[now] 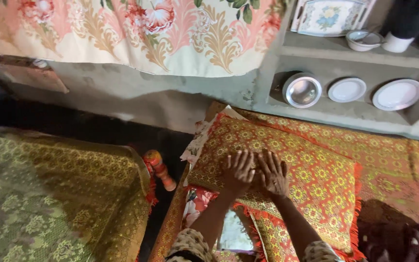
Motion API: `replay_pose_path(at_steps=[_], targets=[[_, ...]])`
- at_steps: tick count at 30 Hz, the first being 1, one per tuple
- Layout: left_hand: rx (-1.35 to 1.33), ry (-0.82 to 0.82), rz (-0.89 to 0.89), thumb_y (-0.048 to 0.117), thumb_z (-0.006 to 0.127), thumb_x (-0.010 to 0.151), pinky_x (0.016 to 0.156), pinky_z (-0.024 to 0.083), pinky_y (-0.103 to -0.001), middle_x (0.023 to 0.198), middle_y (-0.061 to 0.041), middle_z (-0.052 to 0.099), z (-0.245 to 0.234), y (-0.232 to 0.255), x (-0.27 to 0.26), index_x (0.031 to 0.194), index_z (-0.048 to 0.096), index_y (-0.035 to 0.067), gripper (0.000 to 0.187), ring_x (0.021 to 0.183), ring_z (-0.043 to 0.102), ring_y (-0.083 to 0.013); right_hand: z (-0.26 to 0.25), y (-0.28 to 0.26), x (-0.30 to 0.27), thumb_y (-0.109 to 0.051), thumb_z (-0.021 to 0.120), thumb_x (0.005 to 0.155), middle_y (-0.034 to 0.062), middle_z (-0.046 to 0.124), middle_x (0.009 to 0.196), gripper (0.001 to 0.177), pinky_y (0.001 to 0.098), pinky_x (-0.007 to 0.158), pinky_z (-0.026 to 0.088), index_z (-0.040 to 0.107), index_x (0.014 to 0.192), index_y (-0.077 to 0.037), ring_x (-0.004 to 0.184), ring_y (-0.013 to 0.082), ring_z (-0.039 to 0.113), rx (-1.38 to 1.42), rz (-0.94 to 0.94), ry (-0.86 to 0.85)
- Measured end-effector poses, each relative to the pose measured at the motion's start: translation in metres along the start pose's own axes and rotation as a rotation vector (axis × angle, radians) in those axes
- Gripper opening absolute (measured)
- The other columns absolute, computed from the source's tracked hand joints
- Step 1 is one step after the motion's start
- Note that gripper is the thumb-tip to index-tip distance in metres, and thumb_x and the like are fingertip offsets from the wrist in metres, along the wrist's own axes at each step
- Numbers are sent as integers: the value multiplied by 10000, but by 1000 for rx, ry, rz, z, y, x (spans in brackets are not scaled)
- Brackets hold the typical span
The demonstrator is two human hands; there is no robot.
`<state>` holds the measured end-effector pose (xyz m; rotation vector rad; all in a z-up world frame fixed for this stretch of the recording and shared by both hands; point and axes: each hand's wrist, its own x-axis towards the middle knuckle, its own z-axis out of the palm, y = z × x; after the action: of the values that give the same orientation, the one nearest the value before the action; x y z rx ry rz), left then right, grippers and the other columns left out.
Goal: The person inserts a pillow into a pillowcase by hand, pats it down, and carries it to another bed, placing it down and smoothing the bedspread by hand.
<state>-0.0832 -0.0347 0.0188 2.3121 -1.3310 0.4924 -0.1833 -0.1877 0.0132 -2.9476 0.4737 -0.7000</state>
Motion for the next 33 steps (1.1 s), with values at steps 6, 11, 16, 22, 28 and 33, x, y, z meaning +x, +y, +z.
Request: replay_pose_path(at_steps=[6, 11, 16, 22, 28, 33], targets=[[88, 17, -228, 473, 292, 1092, 1262, 82, -583, 1677, -201, 254, 4, -57, -17, 1618, 305, 112, 638, 1559, 203, -417, 6, 69, -41, -583, 214, 1044, 69, 144, 1736, 637, 556, 1239, 79, 151, 1646, -384, 1563, 282, 180, -24, 324, -142], [26, -29, -238, 433, 353, 1106, 1297, 154, -570, 1672, -261, 295, -27, -17, -25, 1604, 320, 38, 637, 1568, 240, -417, -10, 32, -49, -599, 265, 1021, 81, 170, 1733, 667, 554, 1222, 121, 190, 1643, -370, 1566, 278, 206, -46, 358, -152], [11, -315, 30, 406, 400, 1090, 1279, 91, -608, 1738, -163, 201, -30, 31, -28, 1625, 246, 90, 640, 1589, 179, -332, -5, -6, -61, -544, 340, 1001, 65, 172, 1716, 684, 589, 1233, 90, 192, 1623, -303, 1566, 271, 180, -38, 120, -60], [21, -304, 108, 473, 445, 1094, 1263, -24, -624, 1732, -102, 32, 0, 8, -38, 1664, 113, 182, 721, 1600, 27, -316, -41, 6, -97, -460, 412, 1038, 42, 137, 1722, 636, 604, 1238, 93, 198, 1620, -317, 1569, 247, 173, -74, 276, -240], [6, -268, -47, 497, 500, 1040, 1245, -34, -620, 1756, -191, -22, -36, 21, -52, 1688, 81, 185, 832, 1607, -8, -385, -50, 14, -136, -535, 545, 953, 44, 218, 1712, 752, 592, 1255, 184, 238, 1607, -324, 1576, 260, 218, -18, 360, -126], [228, -420, 185, 581, 582, 889, 1095, 29, -611, 1529, -192, -31, -84, 30, -72, 1505, 53, 193, 900, 1419, 32, -367, -84, -15, -145, -638, 816, 723, 101, 33, 1730, 1225, 624, 1252, 148, 29, 1605, -317, 1577, 307, 132, -157, 309, -387]])
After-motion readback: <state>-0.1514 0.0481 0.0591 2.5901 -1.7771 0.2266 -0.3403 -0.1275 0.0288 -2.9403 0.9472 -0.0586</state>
